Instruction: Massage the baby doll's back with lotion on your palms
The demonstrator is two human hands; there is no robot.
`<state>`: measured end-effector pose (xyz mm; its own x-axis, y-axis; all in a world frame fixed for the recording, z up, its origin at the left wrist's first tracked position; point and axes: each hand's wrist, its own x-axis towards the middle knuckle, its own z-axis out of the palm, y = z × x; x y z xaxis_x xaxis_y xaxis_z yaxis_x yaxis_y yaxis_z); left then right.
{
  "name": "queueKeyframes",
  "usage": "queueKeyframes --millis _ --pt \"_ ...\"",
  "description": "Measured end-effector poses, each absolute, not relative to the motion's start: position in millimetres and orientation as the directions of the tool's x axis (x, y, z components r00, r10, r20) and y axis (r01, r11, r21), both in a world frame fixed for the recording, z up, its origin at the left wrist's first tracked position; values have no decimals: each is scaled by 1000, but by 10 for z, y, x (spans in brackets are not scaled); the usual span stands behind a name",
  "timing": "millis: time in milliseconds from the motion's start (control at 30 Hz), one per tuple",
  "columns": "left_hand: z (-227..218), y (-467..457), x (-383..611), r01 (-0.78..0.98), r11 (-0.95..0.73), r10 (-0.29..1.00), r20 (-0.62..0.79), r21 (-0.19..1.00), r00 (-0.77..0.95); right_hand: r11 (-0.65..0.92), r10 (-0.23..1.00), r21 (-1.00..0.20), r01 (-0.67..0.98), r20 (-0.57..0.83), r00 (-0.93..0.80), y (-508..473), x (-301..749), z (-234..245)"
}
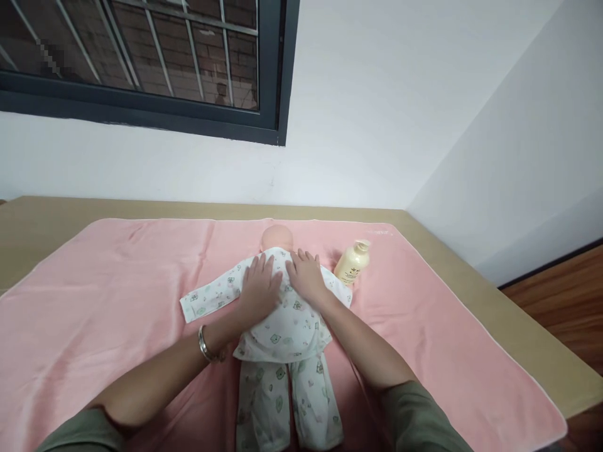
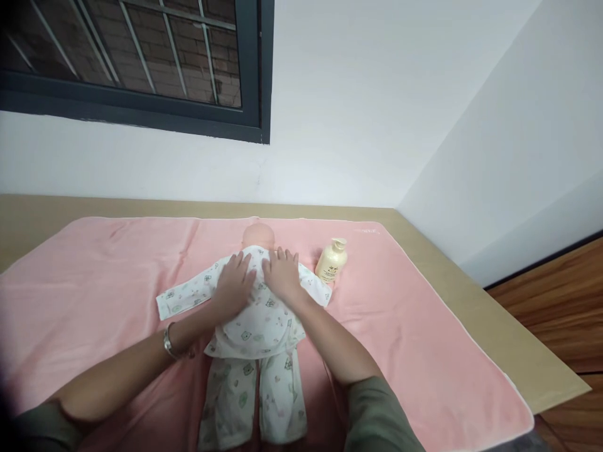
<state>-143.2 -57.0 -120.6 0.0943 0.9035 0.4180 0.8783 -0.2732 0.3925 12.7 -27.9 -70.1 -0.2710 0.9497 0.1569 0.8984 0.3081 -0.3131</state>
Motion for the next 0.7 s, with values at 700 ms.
queueKeyframes --millis 700 --pt "-1303 -464 -1494 822 -341 870 485 456 92 478 877 -260 839 200 -438 -758 93 -707"
